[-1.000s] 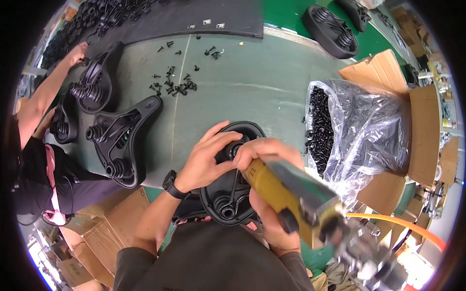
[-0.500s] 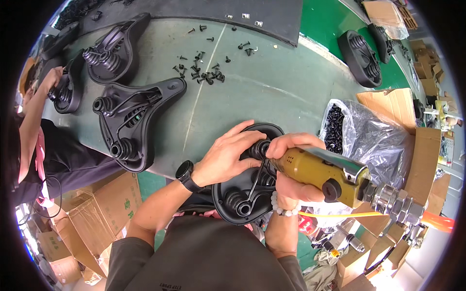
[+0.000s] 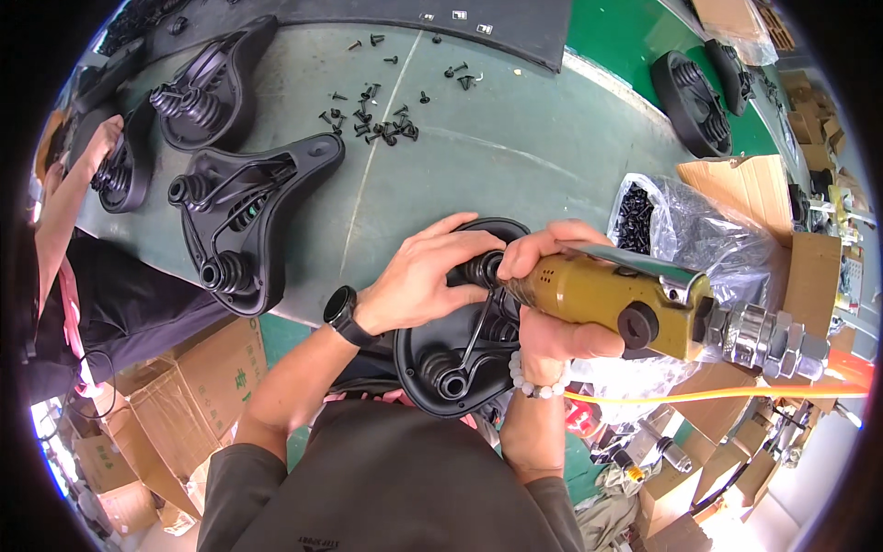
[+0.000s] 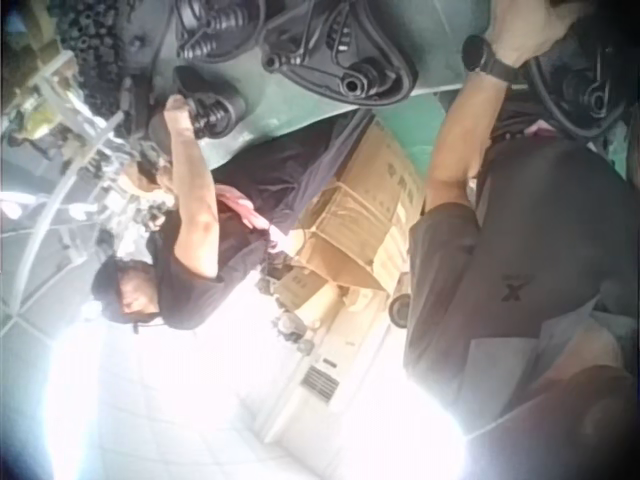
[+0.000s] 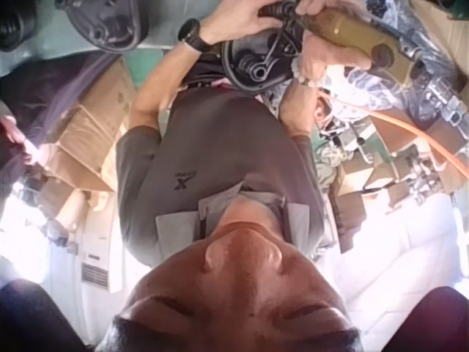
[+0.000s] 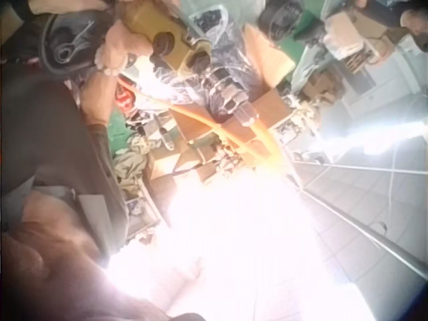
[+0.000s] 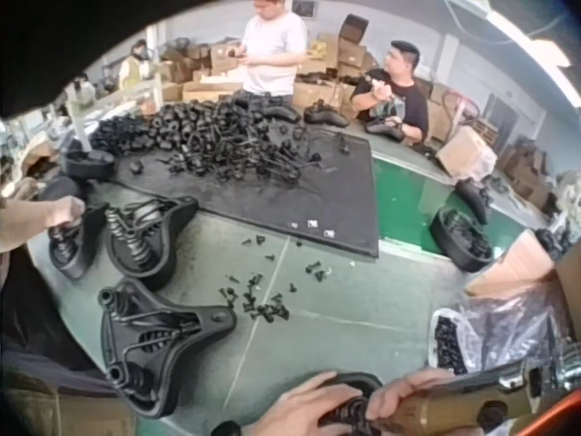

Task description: Assembling bicycle seats using an electric screwdriver.

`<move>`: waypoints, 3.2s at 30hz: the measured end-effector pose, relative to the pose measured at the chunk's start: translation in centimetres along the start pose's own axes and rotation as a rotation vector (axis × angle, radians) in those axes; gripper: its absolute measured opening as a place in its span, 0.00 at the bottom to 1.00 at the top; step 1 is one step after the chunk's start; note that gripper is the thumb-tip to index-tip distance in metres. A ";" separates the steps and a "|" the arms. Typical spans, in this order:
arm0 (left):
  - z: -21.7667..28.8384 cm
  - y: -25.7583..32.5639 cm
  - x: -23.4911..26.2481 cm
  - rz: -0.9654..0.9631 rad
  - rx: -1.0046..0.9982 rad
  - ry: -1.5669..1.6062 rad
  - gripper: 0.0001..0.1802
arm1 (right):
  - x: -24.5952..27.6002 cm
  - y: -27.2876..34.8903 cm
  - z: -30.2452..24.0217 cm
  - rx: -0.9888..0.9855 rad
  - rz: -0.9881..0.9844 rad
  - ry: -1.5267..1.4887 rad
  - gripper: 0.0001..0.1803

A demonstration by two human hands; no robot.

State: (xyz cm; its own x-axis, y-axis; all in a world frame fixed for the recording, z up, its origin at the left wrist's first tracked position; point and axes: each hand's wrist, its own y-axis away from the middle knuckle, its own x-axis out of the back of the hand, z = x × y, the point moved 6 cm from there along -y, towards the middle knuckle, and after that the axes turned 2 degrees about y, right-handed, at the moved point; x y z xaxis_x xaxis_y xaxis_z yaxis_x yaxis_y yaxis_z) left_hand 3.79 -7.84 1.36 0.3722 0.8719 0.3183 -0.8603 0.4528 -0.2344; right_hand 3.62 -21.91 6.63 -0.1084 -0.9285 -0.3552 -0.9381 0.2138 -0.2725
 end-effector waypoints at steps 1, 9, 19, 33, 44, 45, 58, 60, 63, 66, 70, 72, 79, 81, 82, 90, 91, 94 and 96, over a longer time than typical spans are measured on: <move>-0.1 0.2 0.0 0.008 0.000 -0.008 0.31 | -0.1 0.1 0.0 0.009 -0.023 -0.001 0.62; 0.3 -0.2 0.3 0.015 0.067 -0.037 0.37 | -0.1 0.4 0.5 -0.032 -0.063 0.052 0.57; -2.5 -1.1 6.7 0.357 0.092 -0.235 0.22 | -0.8 2.1 -10.3 0.249 -0.113 -0.166 0.56; -3.0 -0.6 6.9 0.513 0.242 -0.214 0.08 | -4.3 7.1 -23.3 0.625 -0.265 -0.495 0.07; 9.1 10.5 -1.8 0.174 0.264 0.940 0.14 | -2.5 8.3 -14.8 0.513 -0.095 -0.155 0.28; 9.0 10.7 -1.8 0.199 0.270 0.919 0.14 | -3.0 8.7 -14.9 0.536 -0.108 -0.166 0.28; 9.4 10.6 -3.8 -0.120 0.377 1.040 0.16 | -0.8 10.8 -14.4 0.414 0.226 -0.425 0.52; 10.1 9.9 -3.0 -0.034 0.212 0.770 0.15 | -0.2 10.6 -14.4 0.419 0.330 -0.365 0.48; 10.0 11.1 1.2 0.368 0.205 -0.071 0.28 | 0.9 9.8 -15.9 0.435 0.050 -0.408 0.39; 7.2 12.8 -0.9 0.306 0.226 -0.329 0.48 | 2.9 9.3 -17.1 0.444 0.187 -0.357 0.46; 6.3 11.5 -3.6 0.321 0.235 -0.405 0.39 | 4.7 9.8 -16.7 0.429 0.288 -0.334 0.45; 4.8 10.8 -3.0 0.218 0.160 -0.360 0.35 | 4.8 10.1 -16.6 0.422 0.064 -0.318 0.51; 3.4 5.9 -0.3 -0.276 0.013 -0.192 0.31 | 4.1 10.3 -15.7 0.403 -0.029 -0.260 0.49; 3.6 7.1 -0.1 -0.110 0.133 -0.193 0.35 | 3.7 10.0 -15.2 0.393 -0.005 -0.258 0.48; 3.6 7.8 -0.4 -0.116 0.141 -0.190 0.35 | 3.3 9.7 -15.0 0.395 -0.022 -0.207 0.48; 2.6 9.2 -0.8 0.194 0.050 -0.150 0.36 | -0.9 7.0 -11.1 0.391 -0.238 -0.151 0.52; 2.6 9.2 -0.8 0.198 0.041 -0.161 0.36 | -1.6 6.6 -10.3 0.375 -0.272 -0.159 0.53; 2.9 9.0 -0.5 0.212 0.010 -0.132 0.35 | -2.8 6.2 -8.0 0.292 -0.361 -0.188 0.52; 2.9 8.7 -0.4 0.229 0.026 -0.136 0.35 | -3.3 6.4 -7.1 0.136 -0.407 -0.145 0.44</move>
State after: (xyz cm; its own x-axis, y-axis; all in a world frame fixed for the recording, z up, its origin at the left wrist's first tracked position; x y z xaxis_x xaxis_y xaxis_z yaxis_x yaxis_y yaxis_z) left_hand -4.90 -4.74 1.91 0.1183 0.9170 0.3808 -0.9258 0.2406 -0.2916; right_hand -4.37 -19.63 12.39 0.3168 -0.8952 -0.3133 -0.8419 -0.1133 -0.5277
